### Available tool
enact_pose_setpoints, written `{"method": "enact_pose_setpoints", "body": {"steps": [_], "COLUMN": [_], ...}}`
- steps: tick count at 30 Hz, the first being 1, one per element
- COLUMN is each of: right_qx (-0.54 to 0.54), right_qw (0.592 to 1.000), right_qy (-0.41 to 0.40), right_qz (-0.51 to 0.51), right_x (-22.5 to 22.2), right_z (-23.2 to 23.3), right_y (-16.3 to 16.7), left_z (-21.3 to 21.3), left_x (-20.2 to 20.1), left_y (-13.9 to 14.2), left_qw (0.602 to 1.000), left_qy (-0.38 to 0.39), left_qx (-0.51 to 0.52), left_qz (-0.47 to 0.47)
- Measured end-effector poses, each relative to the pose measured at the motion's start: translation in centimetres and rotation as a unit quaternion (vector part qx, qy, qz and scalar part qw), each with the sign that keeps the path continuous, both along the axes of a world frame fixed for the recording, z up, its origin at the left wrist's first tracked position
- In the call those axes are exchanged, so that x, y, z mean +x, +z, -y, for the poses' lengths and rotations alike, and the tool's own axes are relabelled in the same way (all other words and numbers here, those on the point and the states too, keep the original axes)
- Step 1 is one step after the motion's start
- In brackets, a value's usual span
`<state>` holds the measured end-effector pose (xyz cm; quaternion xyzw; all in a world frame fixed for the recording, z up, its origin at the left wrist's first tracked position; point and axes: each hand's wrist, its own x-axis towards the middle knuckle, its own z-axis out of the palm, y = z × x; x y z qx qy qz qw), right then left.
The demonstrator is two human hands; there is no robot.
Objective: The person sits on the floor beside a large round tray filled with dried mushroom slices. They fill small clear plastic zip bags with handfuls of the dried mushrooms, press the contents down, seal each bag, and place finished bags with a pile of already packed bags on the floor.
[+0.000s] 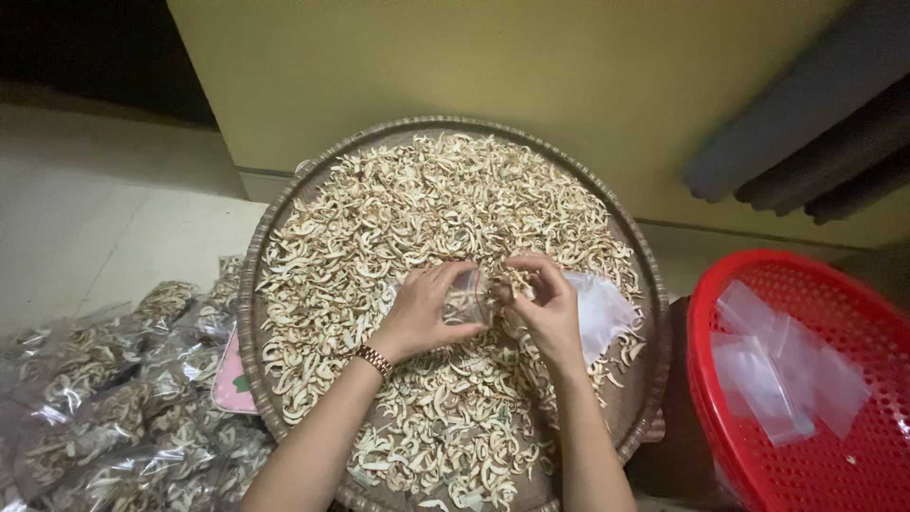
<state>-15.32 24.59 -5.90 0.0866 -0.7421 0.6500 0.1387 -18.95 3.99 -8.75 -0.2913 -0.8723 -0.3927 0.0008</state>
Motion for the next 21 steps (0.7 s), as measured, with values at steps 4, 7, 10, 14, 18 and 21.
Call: {"method": "enact_pose_setpoints", "body": {"steps": [4, 7, 10, 14, 18, 21], "right_qx": [0.035, 0.104, 0.123, 0.108, 0.15, 0.093], "right_qw": [0.996, 0.989, 0.986, 0.986, 0.982, 0.995], "right_qy": [0.057, 0.084, 0.108, 0.037, 0.021, 0.011], "right_qz": [0.065, 0.062, 0.017, 0.124, 0.115, 0.033], "right_x": [0.3, 0.8, 0.8, 0.6, 0.5, 0.5], "right_z": [0.1, -0.3, -0.2, 0.2, 0.3, 0.5], "right_y": [0.2, 0.7, 1.0, 0.9, 0.7, 0.3], "left_z": [0.3, 0.6, 0.8, 0.8, 0.0, -0.3], "left_x": [-0.1, -0.3, -0.3, -0.1, 0.3, 0.6], "left_y": [-0.1, -0.2, -0.2, -0.2, -0.3, -0.4], "left_qw": [0.997, 0.997, 0.995, 0.997, 1.0, 0.996], "left_qy": [0.021, 0.042, 0.052, 0.029, -0.004, -0.02], "left_qx": [0.038, 0.033, 0.021, 0.022, -0.006, 0.007], "left_qz": [-0.069, -0.064, -0.087, -0.071, -0.01, -0.084]}}
